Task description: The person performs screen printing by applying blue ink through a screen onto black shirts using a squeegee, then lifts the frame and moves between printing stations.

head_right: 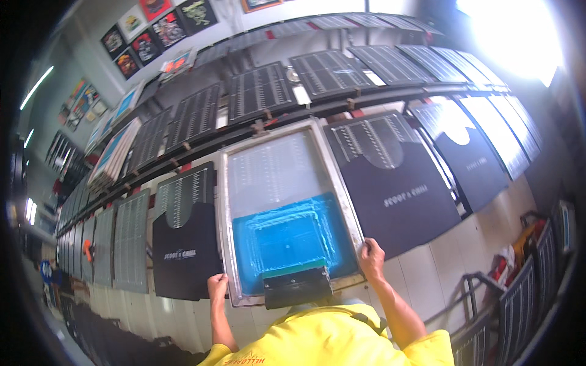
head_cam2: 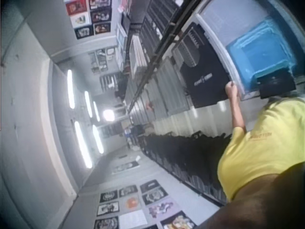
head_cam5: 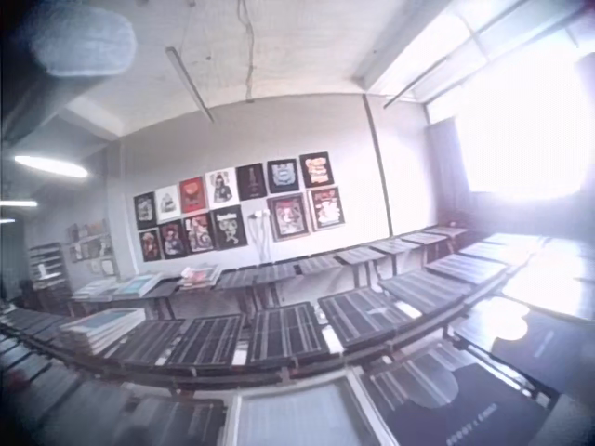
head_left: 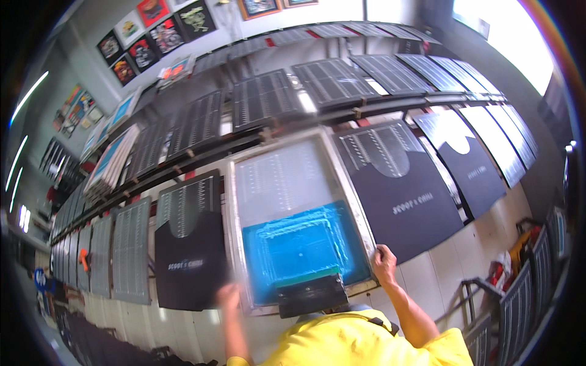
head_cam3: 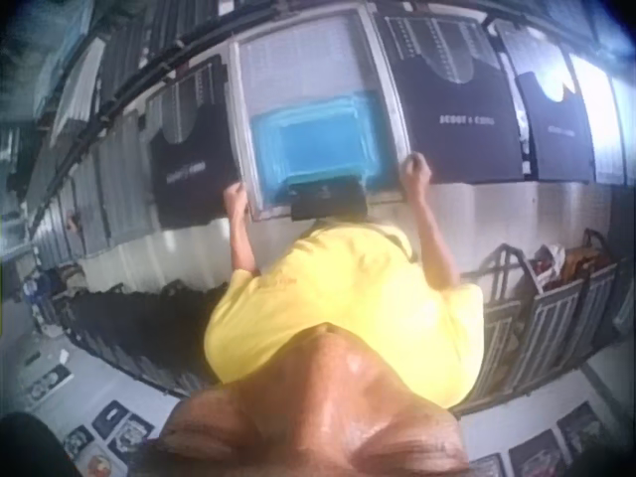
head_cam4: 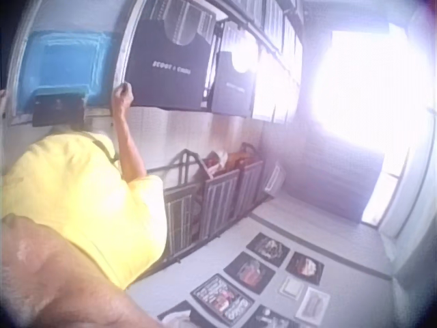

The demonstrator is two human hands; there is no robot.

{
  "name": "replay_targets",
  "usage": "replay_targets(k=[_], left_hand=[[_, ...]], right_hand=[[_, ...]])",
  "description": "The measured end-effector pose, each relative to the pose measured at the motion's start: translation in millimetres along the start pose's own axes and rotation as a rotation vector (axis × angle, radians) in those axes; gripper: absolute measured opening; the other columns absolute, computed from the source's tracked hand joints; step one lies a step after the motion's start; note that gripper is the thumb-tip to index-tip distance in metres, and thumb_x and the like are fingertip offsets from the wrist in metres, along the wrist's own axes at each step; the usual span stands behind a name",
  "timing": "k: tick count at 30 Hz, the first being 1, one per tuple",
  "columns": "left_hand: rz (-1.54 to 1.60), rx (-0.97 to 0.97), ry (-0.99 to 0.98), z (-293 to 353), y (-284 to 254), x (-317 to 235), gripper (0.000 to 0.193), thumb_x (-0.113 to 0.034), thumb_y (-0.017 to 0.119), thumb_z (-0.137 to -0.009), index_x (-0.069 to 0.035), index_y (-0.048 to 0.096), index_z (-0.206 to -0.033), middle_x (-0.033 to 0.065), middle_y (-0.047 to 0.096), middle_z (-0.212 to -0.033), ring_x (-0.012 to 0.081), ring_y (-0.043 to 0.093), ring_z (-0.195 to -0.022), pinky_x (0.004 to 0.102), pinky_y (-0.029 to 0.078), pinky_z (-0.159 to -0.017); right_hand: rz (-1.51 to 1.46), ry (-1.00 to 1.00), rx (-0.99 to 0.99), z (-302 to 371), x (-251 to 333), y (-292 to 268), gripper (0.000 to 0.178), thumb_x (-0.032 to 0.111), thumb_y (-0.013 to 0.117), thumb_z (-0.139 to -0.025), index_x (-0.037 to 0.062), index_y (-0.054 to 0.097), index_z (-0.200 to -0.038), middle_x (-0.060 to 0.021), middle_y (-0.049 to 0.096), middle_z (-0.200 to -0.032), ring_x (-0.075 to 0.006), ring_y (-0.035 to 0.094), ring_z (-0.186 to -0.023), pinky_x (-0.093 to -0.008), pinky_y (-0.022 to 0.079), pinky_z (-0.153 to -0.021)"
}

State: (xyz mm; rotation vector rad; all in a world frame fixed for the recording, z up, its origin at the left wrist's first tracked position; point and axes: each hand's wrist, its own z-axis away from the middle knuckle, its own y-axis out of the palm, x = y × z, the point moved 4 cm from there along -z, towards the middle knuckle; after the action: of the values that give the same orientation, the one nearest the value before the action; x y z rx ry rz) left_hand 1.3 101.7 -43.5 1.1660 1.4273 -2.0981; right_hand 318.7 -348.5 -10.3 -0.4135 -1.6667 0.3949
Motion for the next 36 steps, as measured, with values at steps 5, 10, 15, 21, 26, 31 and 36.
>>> replay_targets(k=[5, 10, 15, 21, 26, 31, 36], left_hand=[[0.161, 0.148, -0.107, 17.2, -16.4, -36.7, 0.022, -0.015, 0.063, -0.093, 0.005, 0.072, -0.093, -0.0029, 0.059, -0.071, 0.0065, 0.048, -0.063, 0.0275, 0.037, -0.056], [0.371, 0.04, -0.088, 39.9, -17.3, -62.5, 0.023, -0.015, 0.058, -0.095, 0.006, 0.069, -0.095, 0.0026, 0.064, -0.083, 0.0115, 0.057, -0.075, 0.028, 0.045, -0.07], [0.372, -0.07, 0.008, 59.7, -13.3, -65.1, 0.026, -0.016, 0.054, -0.094, 0.009, 0.063, -0.09, 0.0015, 0.056, -0.078, 0.0117, 0.047, -0.073, 0.0308, 0.041, -0.068], [0.332, -0.139, 0.034, 129.3, 47.1, -128.8, 0.026, -0.016, 0.056, -0.095, 0.005, 0.06, -0.081, -0.0014, 0.053, -0.072, 0.0101, 0.047, -0.069, 0.0287, 0.04, -0.064], [0.36, -0.103, -0.037, 184.8, 153.3, -172.6, 0.02, -0.016, 0.062, -0.089, 0.004, 0.067, -0.095, 0.007, 0.066, -0.087, 0.0152, 0.06, -0.08, 0.0329, 0.05, -0.074], [0.402, -0.129, 0.018, 227.5, 240.2, -207.1, 0.024, -0.016, 0.06, -0.095, 0.005, 0.069, -0.1, -0.0012, 0.062, -0.081, 0.008, 0.052, -0.076, 0.0262, 0.044, -0.07], [0.247, -0.09, 0.068, 250.9, 289.6, -259.8, 0.028, -0.02, 0.059, -0.095, 0.007, 0.068, -0.098, 0.0041, 0.064, -0.076, 0.0115, 0.055, -0.073, 0.0295, 0.046, -0.069]], right_hand=[[0.003, 0.05, 0.038, -1.0, 10.8, -1.2, 0.018, 0.008, 0.058, -0.091, 0.0012, 0.067, -0.104, -0.0157, 0.069, -0.085, -0.0205, 0.066, -0.076, -0.0324, 0.052, -0.073], [-0.035, 0.088, 0.086, -3.6, 6.8, -4.7, 0.02, 0.013, 0.059, -0.092, 0.0024, 0.066, -0.107, -0.0204, 0.07, -0.091, -0.0329, 0.069, -0.085, -0.0374, 0.053, -0.076], [-0.106, 0.113, 0.132, -15.4, 8.7, -30.0, 0.022, 0.009, 0.059, -0.092, 0.0, 0.066, -0.11, -0.0195, 0.071, -0.095, -0.0269, 0.07, -0.086, -0.0343, 0.053, -0.079], [-0.211, 0.04, 0.131, -78.9, -30.7, -100.7, 0.021, 0.004, 0.059, -0.091, -0.0012, 0.067, -0.109, -0.013, 0.072, -0.091, -0.0166, 0.067, -0.08, -0.0303, 0.052, -0.075], [-0.262, 0.022, 0.098, -148.2, -99.8, -191.7, 0.017, 0.0, 0.057, -0.092, -0.0009, 0.068, -0.105, -0.0029, 0.066, -0.083, -0.0095, 0.059, -0.074, -0.0243, 0.047, -0.066], [-0.277, 0.027, 0.072, -205.1, -155.2, -267.3, 0.017, -0.002, 0.055, -0.092, -0.0016, 0.067, -0.104, -0.0004, 0.063, -0.078, -0.0065, 0.054, -0.067, -0.0219, 0.043, -0.059], [-0.267, 0.136, 0.103, -237.3, -182.2, -313.1, 0.02, -0.002, 0.054, -0.09, -0.0041, 0.067, -0.106, -0.0066, 0.068, -0.083, -0.0107, 0.059, -0.071, -0.0255, 0.047, -0.064]])
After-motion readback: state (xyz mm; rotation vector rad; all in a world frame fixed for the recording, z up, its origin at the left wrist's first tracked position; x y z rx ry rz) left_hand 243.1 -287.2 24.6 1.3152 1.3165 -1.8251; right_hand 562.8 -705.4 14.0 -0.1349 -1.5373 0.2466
